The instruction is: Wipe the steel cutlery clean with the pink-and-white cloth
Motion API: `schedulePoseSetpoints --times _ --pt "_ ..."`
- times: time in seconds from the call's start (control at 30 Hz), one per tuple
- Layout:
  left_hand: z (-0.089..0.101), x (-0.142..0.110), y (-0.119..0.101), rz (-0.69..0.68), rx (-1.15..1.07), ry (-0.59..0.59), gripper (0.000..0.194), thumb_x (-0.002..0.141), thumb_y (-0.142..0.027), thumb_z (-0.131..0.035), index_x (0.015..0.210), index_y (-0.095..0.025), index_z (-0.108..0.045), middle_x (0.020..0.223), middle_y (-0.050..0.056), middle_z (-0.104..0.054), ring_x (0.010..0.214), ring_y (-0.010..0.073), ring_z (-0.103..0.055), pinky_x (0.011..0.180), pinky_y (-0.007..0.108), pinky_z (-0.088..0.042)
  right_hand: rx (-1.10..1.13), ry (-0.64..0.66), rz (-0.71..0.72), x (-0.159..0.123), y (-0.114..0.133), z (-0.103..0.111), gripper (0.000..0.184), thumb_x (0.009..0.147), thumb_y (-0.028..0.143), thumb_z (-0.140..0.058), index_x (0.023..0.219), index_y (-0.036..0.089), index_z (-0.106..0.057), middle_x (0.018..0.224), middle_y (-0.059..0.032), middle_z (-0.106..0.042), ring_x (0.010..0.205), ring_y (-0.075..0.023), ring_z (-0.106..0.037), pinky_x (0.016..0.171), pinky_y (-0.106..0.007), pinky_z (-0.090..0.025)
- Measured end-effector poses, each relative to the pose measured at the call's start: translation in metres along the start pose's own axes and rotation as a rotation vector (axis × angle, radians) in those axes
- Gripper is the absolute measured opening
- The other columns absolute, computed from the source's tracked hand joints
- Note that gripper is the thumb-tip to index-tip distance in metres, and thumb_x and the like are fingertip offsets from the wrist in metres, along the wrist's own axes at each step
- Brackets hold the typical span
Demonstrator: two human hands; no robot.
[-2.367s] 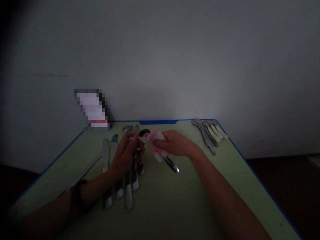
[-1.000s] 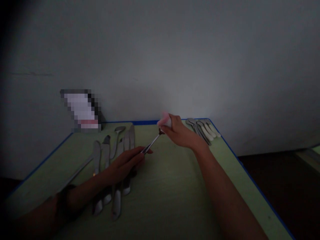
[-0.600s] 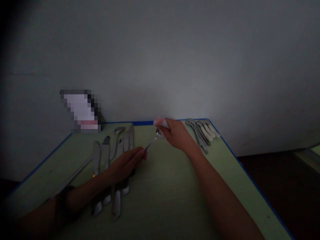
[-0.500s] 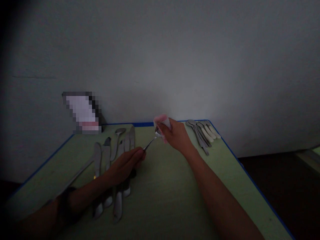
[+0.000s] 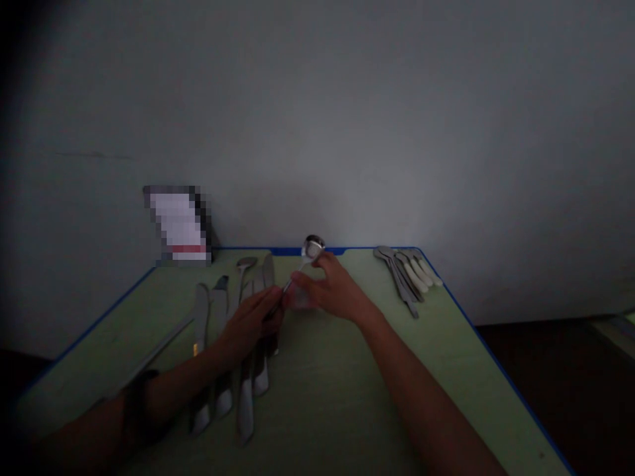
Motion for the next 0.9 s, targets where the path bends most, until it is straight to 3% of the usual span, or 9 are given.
schedulePoseSetpoints --times 0.17,0.3,0.4,0.47,0.57,0.67,0.77,0.9 --pt "-0.01 -0.004 -0.002 0.047 0.087 0.099 0.04 0.088 -0.05 -0.036 0.074 -0.016 -0.053 0.046 -0.007 -0.038 0.039 0.0072 -0.032 0.038 0.018 -0.024 0.216 0.011 -0.074 0.002 -0.009 -0.01 0.032 0.082 0.041 -0.049 0.099 0.015 -0.058 0.086 -0.0051 -0.062 0.073 -0.0128 -0.057 0.066 -0.026 -0.045" --pt "-0.014 -0.007 -0.009 0.03 0.152 0.127 0.041 0.088 -0.049 -0.035 0.073 -0.016 -0.054 0.044 -0.007 -0.041 0.038 0.0075 -0.036 0.038 0.019 -0.027 0.294 0.027 -0.142 0.001 -0.018 -0.014 0.028 0.08 0.043 -0.049 0.08 0.015 -0.056 0.06 0.0019 -0.052 0.052 -0.0092 -0.049 0.052 -0.022 -0.039" --pt "-0.016 -0.008 -0.008 0.022 0.186 0.155 0.043 0.089 -0.049 -0.032 0.07 -0.016 -0.053 0.045 -0.006 -0.043 0.04 0.0077 -0.038 0.04 0.019 -0.031 0.311 -0.015 -0.203 0.002 -0.021 -0.004 0.03 0.083 0.042 -0.04 0.08 0.016 -0.052 0.054 0.0031 -0.048 0.046 -0.0098 -0.047 0.047 -0.022 -0.037" --pt "-0.018 -0.008 -0.006 0.014 0.207 0.187 0.042 0.09 -0.048 -0.033 0.071 -0.016 -0.053 0.046 -0.006 -0.043 0.041 0.0075 -0.039 0.041 0.018 -0.032 0.194 -0.102 -0.28 0.003 -0.027 0.015 0.032 0.086 0.04 -0.032 0.081 0.016 -0.052 0.051 0.003 -0.047 0.042 -0.01 -0.045 0.045 -0.022 -0.035" --pt "-0.02 -0.008 -0.001 0.014 0.258 0.244 0.036 0.089 -0.045 -0.037 0.075 -0.016 -0.055 0.047 -0.007 -0.043 0.041 0.0066 -0.038 0.041 0.017 -0.031 -0.247 -0.251 -0.321 0.003 -0.034 0.057 0.032 0.087 0.032 -0.028 0.079 0.014 -0.054 0.058 -0.0024 -0.055 0.05 -0.0119 -0.052 0.051 -0.023 -0.037" --pt "-0.022 -0.009 0.001 0.016 0.295 0.278 0.036 0.089 -0.044 -0.037 0.075 -0.016 -0.055 0.048 -0.007 -0.042 0.041 0.006 -0.039 0.041 0.016 -0.03 -0.729 -0.189 -0.384 0.001 -0.05 0.078 0.028 0.086 0.028 -0.034 0.088 0.011 -0.056 0.08 -0.0135 -0.064 0.072 -0.0192 -0.06 0.063 -0.027 -0.04" --pt "-0.023 -0.01 -0.001 0.008 0.314 0.294 0.035 0.089 -0.044 -0.037 0.074 -0.017 -0.054 0.049 -0.007 -0.042 0.042 0.0058 -0.039 0.043 0.016 -0.03 -0.949 -0.133 -0.486 -0.006 -0.072 0.082 0.031 0.087 0.029 -0.035 0.098 0.01 -0.056 0.093 -0.0183 -0.064 0.087 -0.025 -0.062 0.073 -0.032 -0.041" --pt "-0.025 -0.011 -0.004 -0.003 0.342 0.302 0.035 0.09 -0.042 -0.036 0.074 -0.016 -0.054 0.049 -0.007 -0.041 0.043 0.0058 -0.039 0.043 0.016 -0.03 -1.003 -0.055 -0.518 -0.012 -0.088 0.07 0.033 0.087 0.032 -0.038 0.106 0.011 -0.055 0.105 -0.0182 -0.062 0.099 -0.0261 -0.059 0.08 -0.034 -0.041"
Point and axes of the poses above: each hand's wrist, its own x-axis towards the middle knuckle, its own z-axis out of the back of the hand, y = z × x, the point moved 8 cm from there along x, towards the middle knuckle
